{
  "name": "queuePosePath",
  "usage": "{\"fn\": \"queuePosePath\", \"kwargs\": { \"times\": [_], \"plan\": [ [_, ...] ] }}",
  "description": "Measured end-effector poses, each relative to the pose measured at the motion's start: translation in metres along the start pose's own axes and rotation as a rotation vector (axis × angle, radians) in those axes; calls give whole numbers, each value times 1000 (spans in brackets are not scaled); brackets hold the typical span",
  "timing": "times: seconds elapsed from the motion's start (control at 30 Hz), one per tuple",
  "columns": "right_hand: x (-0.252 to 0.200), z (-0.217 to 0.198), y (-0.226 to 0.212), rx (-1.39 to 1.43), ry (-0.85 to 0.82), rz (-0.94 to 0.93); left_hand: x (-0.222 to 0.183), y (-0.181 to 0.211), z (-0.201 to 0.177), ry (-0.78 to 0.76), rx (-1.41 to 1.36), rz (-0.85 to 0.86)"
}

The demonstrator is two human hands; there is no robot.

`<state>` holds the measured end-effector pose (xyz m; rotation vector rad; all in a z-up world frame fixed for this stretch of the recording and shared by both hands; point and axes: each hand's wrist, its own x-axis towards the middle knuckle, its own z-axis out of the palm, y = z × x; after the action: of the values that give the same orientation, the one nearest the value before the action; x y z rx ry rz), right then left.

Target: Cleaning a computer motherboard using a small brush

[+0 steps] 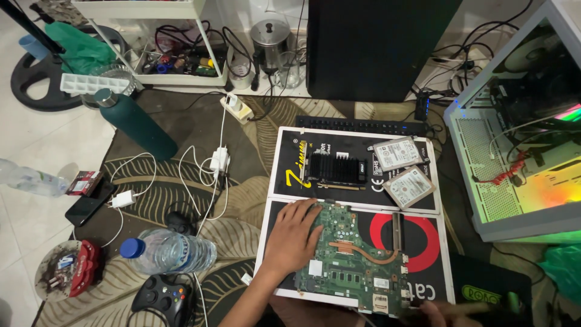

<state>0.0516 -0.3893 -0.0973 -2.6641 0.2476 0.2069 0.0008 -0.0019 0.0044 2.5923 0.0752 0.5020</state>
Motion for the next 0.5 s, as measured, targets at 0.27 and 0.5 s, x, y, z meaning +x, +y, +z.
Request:
{"fn": "queuePosePath", "kwargs": {
  "times": [0.27,0.5],
  "plan": [
    [16,-23,-50,371,112,-162,-2,-4,2,-17,-11,-4],
    [51,-3,-34,185,-280,-457,0,0,-6,-193,16,-37]
  ]
}}
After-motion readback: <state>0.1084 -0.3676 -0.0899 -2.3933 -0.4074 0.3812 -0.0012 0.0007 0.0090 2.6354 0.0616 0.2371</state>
